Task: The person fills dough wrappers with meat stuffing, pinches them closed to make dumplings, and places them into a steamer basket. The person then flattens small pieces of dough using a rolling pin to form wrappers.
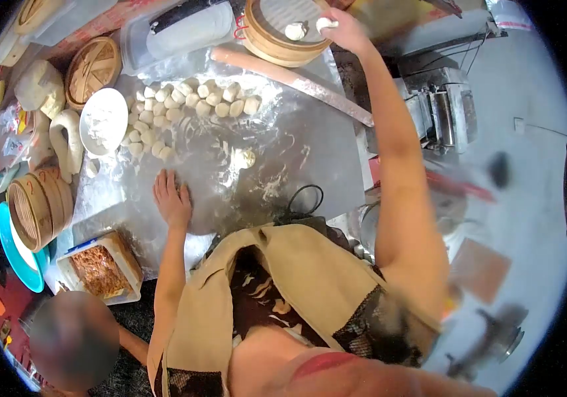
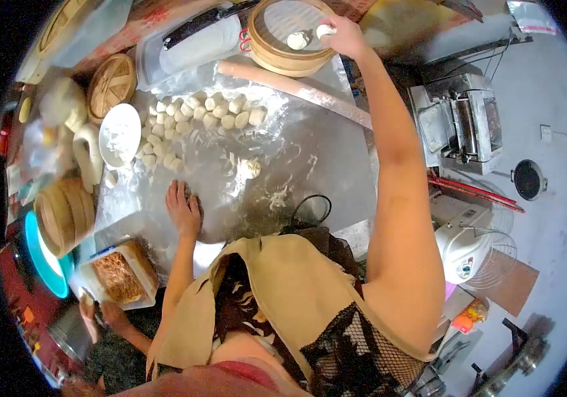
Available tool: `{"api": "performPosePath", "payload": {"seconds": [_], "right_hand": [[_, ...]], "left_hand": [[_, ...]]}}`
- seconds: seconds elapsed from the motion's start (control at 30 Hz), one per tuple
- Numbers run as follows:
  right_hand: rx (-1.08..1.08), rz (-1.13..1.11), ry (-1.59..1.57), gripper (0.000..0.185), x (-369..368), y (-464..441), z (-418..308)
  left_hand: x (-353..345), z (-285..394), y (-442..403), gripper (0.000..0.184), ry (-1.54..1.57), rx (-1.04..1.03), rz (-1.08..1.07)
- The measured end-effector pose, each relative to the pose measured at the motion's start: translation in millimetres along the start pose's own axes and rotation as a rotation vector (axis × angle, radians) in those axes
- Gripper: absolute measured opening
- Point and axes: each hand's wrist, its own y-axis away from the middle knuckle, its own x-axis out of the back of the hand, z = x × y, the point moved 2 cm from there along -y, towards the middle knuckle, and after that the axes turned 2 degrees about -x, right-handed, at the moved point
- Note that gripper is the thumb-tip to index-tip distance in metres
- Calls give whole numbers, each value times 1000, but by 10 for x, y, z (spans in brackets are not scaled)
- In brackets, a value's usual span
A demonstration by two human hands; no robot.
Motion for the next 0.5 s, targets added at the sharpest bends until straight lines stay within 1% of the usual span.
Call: {"api": "performPosePath", "payload": {"seconds": [0.03, 0.1, 0.13, 0.2, 0.33, 0.37, 0.4, 0.43, 0.5], "right_hand": [[-2, 4, -3, 35, 9, -83, 7], [46, -83, 152, 35, -43, -264, 3], [44, -84, 152, 35, -81, -332, 41], [125, -161, 202, 35, -198, -424, 112], [93, -159, 201, 35, -437, -550, 365], [138, -140, 233, 36, -506, -595, 450], [183, -123, 264, 36, -517, -592, 415], [183, -128, 259, 36, -497, -563, 404], [123, -134, 177, 39, -418, -471, 360]], "left_hand": [[-7, -10, -4, 47, -5, 2, 0], [9, -8, -6, 47, 5, -14, 17], [7, 0, -2, 47, 19, -25, 33], [10, 0, -13, 46, 8, -28, 24], [5, 6, -5, 45, -18, -32, 34], [15, 17, -9, 45, -22, -30, 34], [45, 40, -21, 45, -20, -13, 20], [67, 55, -20, 45, -17, 3, 2], [63, 60, -42, 45, 1, 12, -3]]}}
